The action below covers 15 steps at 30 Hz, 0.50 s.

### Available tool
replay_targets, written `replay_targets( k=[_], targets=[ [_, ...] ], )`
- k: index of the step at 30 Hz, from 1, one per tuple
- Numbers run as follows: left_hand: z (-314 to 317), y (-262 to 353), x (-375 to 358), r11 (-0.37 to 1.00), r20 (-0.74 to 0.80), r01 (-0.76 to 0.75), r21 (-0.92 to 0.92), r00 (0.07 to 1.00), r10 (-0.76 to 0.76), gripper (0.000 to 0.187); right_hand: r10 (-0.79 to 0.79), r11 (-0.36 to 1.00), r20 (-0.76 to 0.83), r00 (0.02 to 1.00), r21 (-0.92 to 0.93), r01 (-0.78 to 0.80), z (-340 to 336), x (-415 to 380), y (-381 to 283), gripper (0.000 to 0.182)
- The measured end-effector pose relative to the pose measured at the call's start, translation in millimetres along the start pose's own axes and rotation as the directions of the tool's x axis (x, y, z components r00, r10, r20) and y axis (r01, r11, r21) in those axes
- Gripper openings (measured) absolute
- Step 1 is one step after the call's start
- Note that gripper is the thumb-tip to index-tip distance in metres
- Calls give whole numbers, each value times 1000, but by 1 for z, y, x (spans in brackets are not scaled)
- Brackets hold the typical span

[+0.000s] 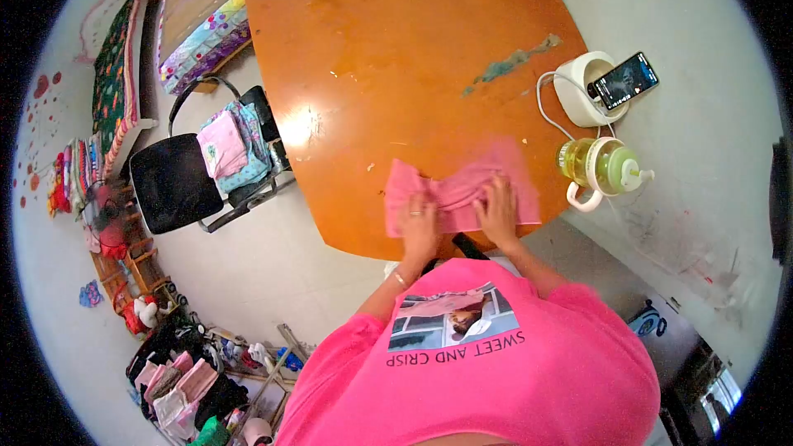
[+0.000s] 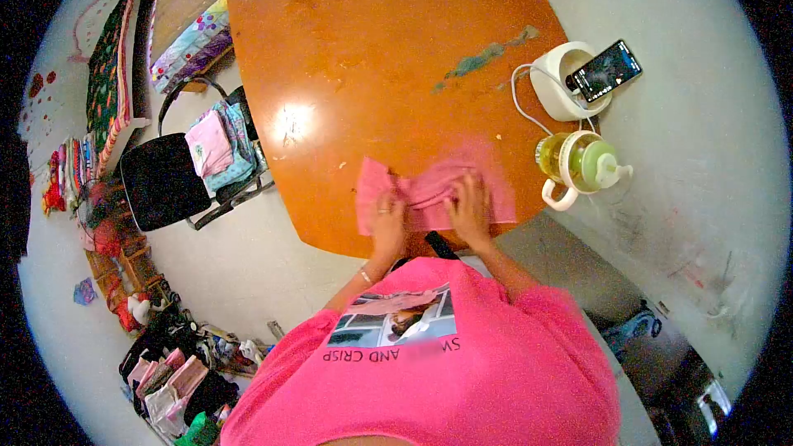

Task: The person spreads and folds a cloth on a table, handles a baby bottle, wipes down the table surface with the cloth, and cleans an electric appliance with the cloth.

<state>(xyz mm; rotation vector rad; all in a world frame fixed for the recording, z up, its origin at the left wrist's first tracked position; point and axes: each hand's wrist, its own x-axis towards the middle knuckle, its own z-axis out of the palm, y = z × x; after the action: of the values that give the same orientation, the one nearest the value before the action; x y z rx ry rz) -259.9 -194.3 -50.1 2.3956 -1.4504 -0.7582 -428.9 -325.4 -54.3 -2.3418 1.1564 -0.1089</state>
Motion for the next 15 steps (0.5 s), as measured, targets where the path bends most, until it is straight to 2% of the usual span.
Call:
replay_targets(
  k=[1, 2, 3, 4, 6, 7, 9, 11, 15],
  targets=[
    [10, 23, 7, 990, -97, -139, 34, 985, 142, 45, 3, 1000, 1, 1000, -6, -3, -7, 4, 6, 68],
    [19, 42, 17, 945, -28, -226, 236, 971, 239, 48, 17, 998, -89, 996, -55, -22, -13, 13, 11, 69],
    [23, 56, 29, 948, -42, -270, 168, 959, 281, 50, 24, 994, -181, 983, -101, -43, -18, 26, 15, 71],
    [20, 67, 43, 944, -56, -314, 101, 945, 321, 52, 26, 994, -183, 983, -104, -45, -23, 44, 12, 71],
    [6, 77, 77, 956, -107, -278, 92, 952, 287, 53, 185, 925, -247, 951, -282, -253, -29, 85, 7, 75],
    [-3, 79, 95, 967, -154, -239, 84, 956, 250, 55, 194, 924, -242, 951, -280, -260, -28, 103, 9, 75],
    [-24, 72, 131, 965, -146, -239, 104, 956, 253, 57, 181, 927, -325, 928, -260, -272, -24, 138, 15, 79],
    [-42, 59, 169, 963, -175, -231, 139, 951, 253, 60, 132, 952, -368, 920, -212, -221, -21, 182, 17, 80],
    [-79, 14, 245, 963, -285, -123, 240, 939, 191, 61, 118, 942, -297, 948, -268, -202, -22, 276, -23, 81]
  ],
)
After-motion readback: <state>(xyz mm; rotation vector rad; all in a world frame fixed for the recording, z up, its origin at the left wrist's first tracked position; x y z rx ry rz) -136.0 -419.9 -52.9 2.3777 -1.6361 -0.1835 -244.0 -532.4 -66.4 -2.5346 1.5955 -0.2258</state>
